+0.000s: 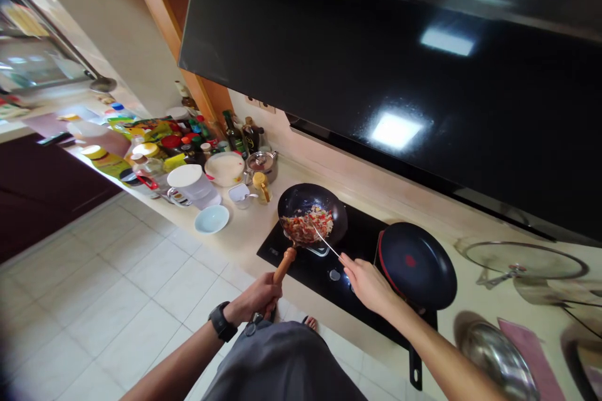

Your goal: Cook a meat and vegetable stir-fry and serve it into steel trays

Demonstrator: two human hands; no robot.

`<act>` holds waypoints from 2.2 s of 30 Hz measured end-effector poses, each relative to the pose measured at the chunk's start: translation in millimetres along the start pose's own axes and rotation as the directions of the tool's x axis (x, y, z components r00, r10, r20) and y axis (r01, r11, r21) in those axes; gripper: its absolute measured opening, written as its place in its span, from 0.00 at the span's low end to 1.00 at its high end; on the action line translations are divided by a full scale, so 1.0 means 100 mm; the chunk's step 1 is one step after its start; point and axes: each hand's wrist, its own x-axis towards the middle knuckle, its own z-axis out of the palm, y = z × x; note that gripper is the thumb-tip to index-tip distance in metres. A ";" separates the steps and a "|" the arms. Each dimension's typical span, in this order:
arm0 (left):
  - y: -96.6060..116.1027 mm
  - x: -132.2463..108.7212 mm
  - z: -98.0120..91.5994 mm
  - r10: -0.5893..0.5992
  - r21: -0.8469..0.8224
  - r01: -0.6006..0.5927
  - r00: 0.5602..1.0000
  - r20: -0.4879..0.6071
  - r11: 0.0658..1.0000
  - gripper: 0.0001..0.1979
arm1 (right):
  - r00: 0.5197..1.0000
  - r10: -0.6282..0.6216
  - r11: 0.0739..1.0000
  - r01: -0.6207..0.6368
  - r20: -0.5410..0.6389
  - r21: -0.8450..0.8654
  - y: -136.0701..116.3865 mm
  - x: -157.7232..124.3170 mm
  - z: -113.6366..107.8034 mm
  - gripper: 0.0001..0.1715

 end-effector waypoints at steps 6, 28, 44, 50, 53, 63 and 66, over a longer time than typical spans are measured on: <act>0.00 -0.05 0.07 -0.045 -0.032 0.043 0.998 -0.047 0.999 0.10 | 0.993 0.109 0.920 -0.082 0.048 -0.382 -0.03 -0.54 -0.19 0.28; -0.09 0.02 -0.04 -0.051 0.064 0.056 0.996 -0.073 0.996 0.12 | 0.818 0.498 0.607 -0.566 0.289 0.557 0.75 0.98 0.06 0.18; 0.17 -0.03 0.09 -0.028 0.008 0.029 0.996 -0.079 1.000 0.08 | 0.995 0.103 0.991 -0.103 0.000 0.081 -0.17 0.05 0.07 0.28; 0.00 0.02 0.16 -0.034 0.014 0.035 0.994 -0.106 0.999 0.10 | 0.987 0.159 0.919 -0.139 0.023 -0.370 -0.10 -0.35 -0.64 0.27; -0.09 0.06 0.16 -0.050 0.041 0.056 0.991 -0.122 0.998 0.10 | 0.980 0.185 0.872 -0.131 0.071 -0.472 -0.06 -0.23 -0.95 0.25; -0.29 0.16 0.07 0.000 0.023 0.002 0.996 -0.085 1.000 0.11 | 0.967 0.252 0.858 -0.204 0.041 -0.471 0.25 0.43 -0.23 0.27; -0.34 0.21 0.06 0.013 0.042 -0.009 0.996 -0.086 0.999 0.12 | 0.981 0.184 0.919 -0.196 -0.067 -0.342 0.52 0.34 -0.31 0.26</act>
